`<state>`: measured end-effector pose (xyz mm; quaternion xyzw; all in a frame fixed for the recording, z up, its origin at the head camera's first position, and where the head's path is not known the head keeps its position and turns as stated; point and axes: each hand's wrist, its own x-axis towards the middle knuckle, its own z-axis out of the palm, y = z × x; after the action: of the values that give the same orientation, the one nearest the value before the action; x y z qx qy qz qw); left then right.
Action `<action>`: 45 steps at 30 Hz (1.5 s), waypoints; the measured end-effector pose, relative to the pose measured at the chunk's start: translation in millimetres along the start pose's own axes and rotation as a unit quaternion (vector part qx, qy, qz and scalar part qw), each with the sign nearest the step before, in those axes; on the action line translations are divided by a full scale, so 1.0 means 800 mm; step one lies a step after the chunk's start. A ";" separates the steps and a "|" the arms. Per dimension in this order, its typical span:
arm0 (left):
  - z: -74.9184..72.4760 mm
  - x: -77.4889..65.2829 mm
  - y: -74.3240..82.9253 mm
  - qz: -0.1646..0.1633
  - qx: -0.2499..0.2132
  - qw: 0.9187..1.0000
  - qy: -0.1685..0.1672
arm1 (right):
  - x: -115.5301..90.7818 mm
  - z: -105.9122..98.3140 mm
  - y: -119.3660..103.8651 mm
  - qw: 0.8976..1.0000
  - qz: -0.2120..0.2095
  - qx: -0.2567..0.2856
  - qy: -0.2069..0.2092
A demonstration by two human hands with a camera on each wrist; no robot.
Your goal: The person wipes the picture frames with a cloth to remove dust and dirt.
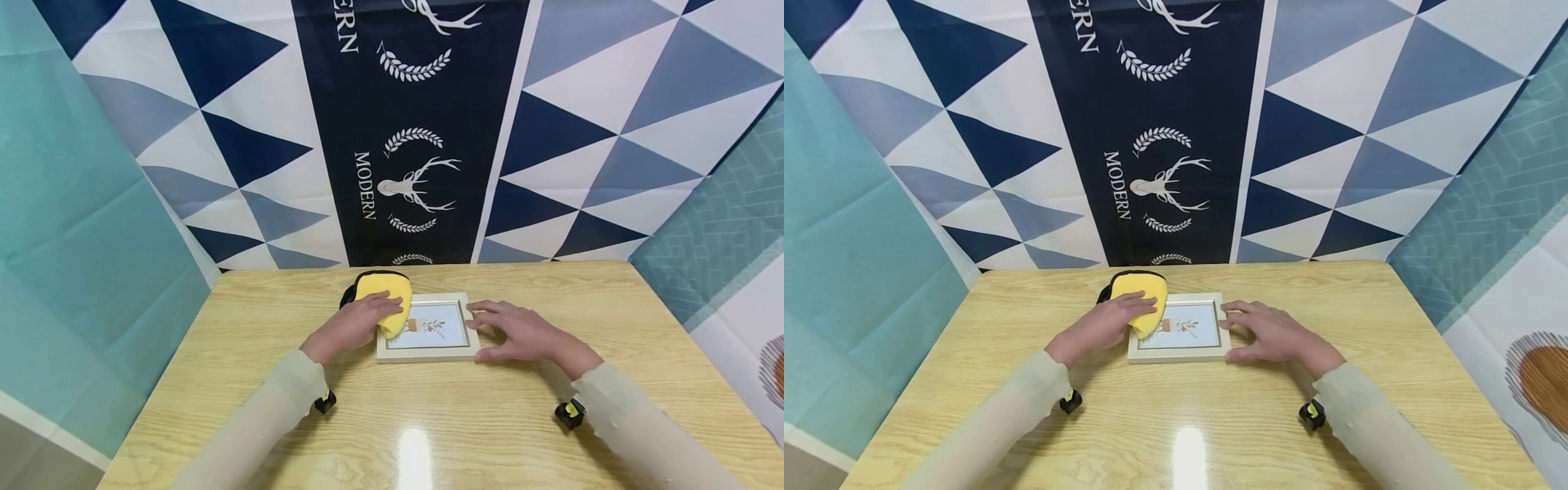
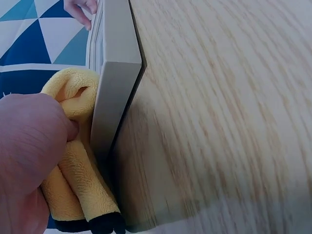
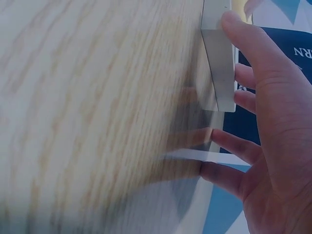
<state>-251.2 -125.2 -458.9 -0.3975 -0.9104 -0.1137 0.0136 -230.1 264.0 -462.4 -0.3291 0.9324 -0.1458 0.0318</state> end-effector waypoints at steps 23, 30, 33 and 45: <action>0.009 0.045 0.020 -0.019 -0.019 0.999 -0.045 | 0.001 -0.002 -0.001 1.000 0.003 0.015 -0.014; -0.003 0.053 0.043 -0.044 0.016 0.997 -0.060 | 0.002 -0.001 0.001 1.000 0.006 0.013 -0.022; -0.004 0.060 0.047 -0.043 0.026 0.997 -0.062 | 0.001 -0.003 0.001 1.000 0.009 0.013 -0.023; 0.016 0.089 0.047 0.002 0.024 0.998 -0.065 | 0.002 -0.005 -0.002 1.000 0.006 0.014 -0.019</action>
<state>-271.5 -46.5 -455.8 -0.4057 -0.9109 -0.0657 -0.0361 -230.9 263.2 -458.4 -0.3255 0.9315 -0.1528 0.0549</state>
